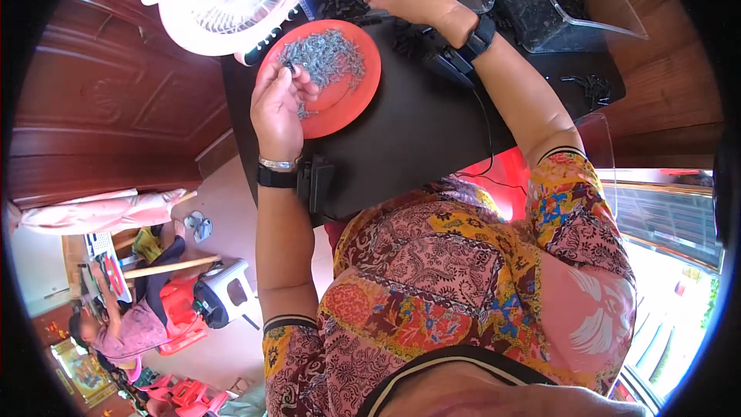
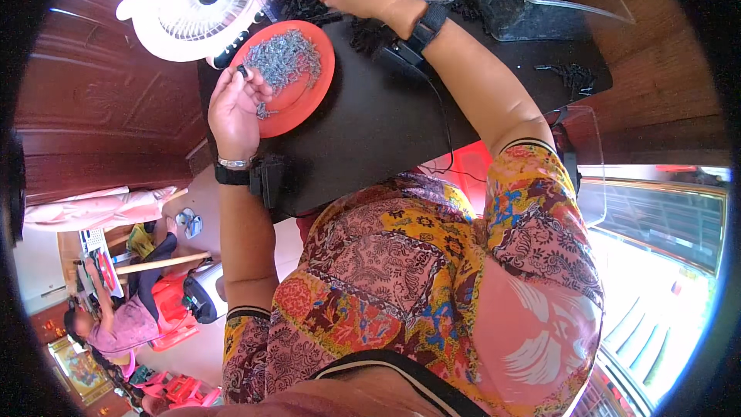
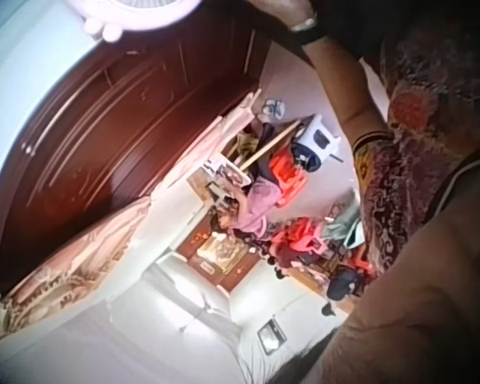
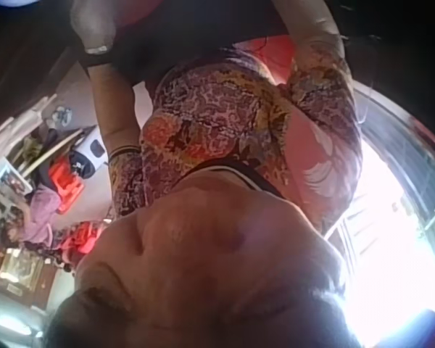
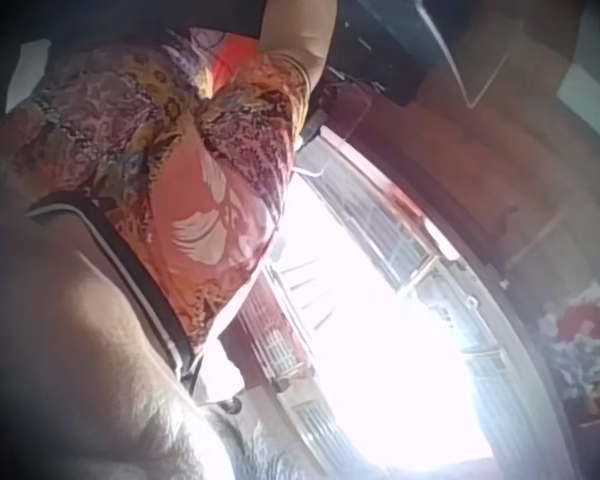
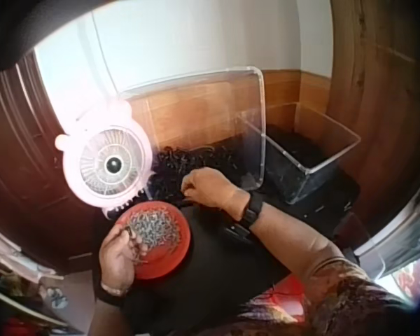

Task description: The person sits at a table and repeatedly picks up small plastic components and metal pieces from a plate, assembling them together by hand.

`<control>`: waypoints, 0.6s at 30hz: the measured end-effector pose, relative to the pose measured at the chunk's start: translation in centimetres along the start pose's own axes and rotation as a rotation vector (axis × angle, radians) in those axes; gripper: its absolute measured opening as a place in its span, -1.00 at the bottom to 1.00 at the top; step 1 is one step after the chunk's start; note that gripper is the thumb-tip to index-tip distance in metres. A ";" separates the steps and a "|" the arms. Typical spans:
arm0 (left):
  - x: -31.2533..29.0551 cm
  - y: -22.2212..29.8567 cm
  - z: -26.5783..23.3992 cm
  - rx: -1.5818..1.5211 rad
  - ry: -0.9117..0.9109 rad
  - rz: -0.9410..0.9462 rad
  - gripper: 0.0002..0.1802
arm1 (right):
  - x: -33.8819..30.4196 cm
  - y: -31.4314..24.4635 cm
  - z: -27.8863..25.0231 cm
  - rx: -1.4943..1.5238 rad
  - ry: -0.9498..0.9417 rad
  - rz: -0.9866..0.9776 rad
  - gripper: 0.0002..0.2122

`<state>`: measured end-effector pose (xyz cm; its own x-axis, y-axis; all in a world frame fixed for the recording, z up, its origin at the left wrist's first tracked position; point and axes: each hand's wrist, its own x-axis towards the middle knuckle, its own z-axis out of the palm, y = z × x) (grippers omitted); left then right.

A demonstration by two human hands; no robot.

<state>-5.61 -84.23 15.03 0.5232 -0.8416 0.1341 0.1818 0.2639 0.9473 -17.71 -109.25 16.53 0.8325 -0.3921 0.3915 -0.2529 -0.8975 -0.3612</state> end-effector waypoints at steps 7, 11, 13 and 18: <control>-0.1 0.4 0.6 0.000 0.059 -0.003 -0.82 | -0.6 -0.1 2.1 -0.225 -0.166 -0.073 -0.89; -0.2 0.2 0.7 0.023 0.044 -0.023 -0.81 | -0.8 0.1 2.4 -0.280 -0.141 -0.128 -0.90; -0.3 0.1 0.7 0.018 0.020 -0.041 -0.80 | -0.9 -0.3 2.1 -0.291 -0.147 -0.142 -0.91; -0.2 -0.1 0.3 0.032 -0.001 -0.046 -0.79 | -0.8 0.2 1.9 -0.235 -0.214 -0.097 -0.91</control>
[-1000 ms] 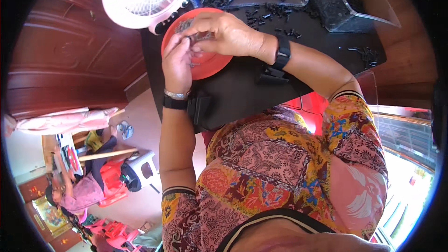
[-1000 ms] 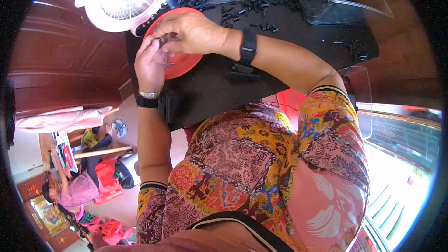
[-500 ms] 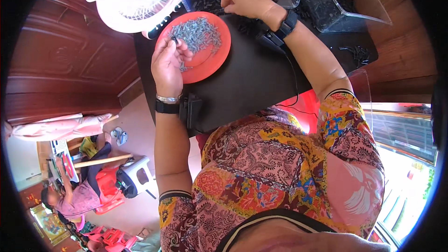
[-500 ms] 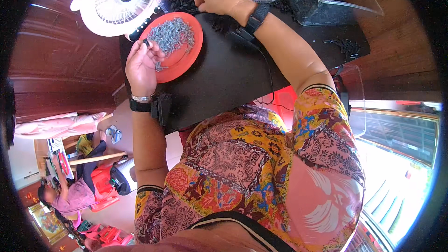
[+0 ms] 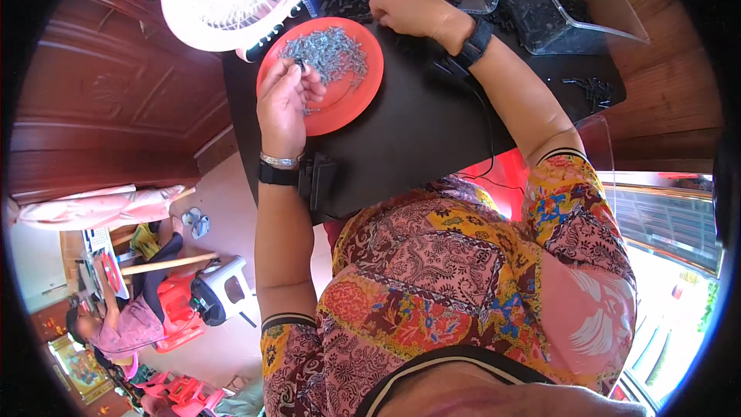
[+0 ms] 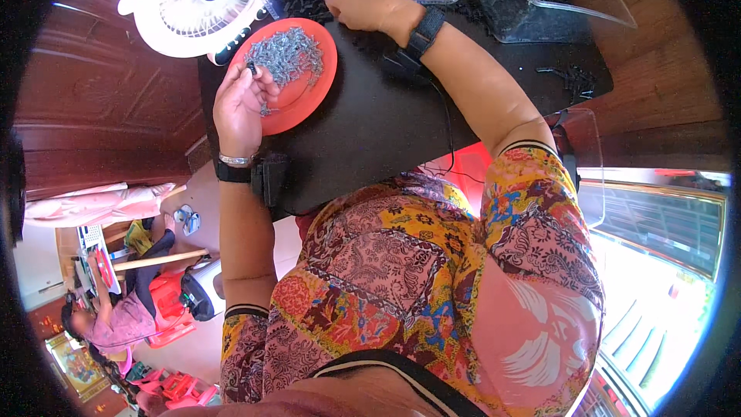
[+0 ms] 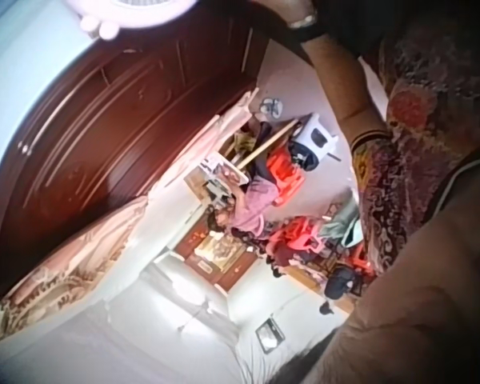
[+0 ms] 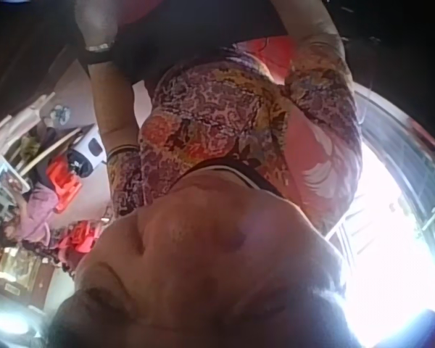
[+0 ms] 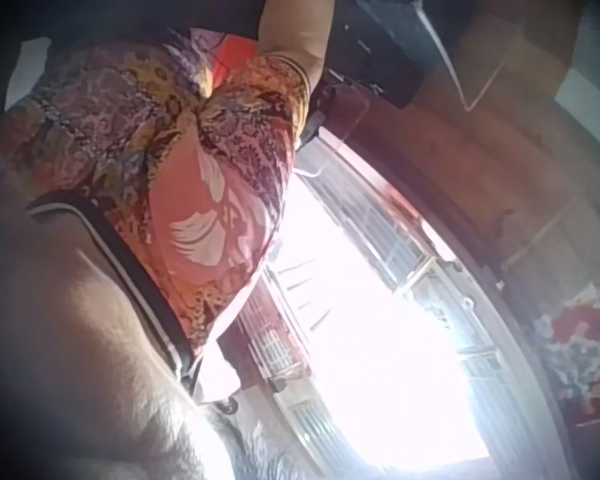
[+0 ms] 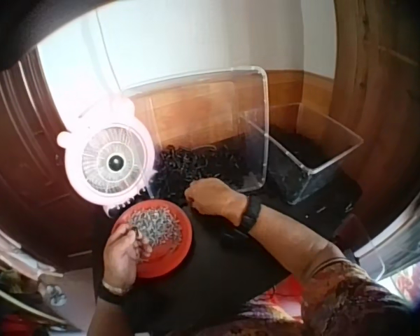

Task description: The person sits at a table and repeatedly picks up small plastic components and metal pieces from a plate, assembling them together by hand.

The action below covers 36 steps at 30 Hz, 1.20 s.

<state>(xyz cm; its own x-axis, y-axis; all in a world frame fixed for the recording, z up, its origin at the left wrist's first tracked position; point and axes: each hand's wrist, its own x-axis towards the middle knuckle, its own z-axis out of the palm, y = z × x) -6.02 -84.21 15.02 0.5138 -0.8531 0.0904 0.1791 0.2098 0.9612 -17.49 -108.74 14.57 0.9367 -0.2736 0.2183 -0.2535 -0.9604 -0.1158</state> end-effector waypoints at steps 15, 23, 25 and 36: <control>0.0 0.0 0.1 -0.008 -0.001 -0.033 -0.81 | -1.0 0.0 -3.4 0.207 -0.192 -0.110 -0.85; 0.1 0.1 0.1 0.005 -0.026 -0.041 -0.81 | -0.8 0.2 -2.4 0.110 -0.208 -0.067 -0.87; 0.1 0.0 0.1 0.006 -0.004 -0.045 -0.81 | -0.6 0.5 -1.8 0.057 -0.155 -0.087 -0.86; -0.2 0.1 1.3 0.042 -0.061 -0.067 -0.80 | -0.2 -3.9 -2.6 1.472 -0.131 -0.027 -0.81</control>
<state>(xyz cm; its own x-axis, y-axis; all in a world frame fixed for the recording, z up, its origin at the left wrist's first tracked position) -7.23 -84.61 15.39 0.4499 -0.8922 0.0404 0.1749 0.1324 0.9757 -17.35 -105.02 17.50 0.9720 -0.1733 0.1587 0.1565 -0.0265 -0.9873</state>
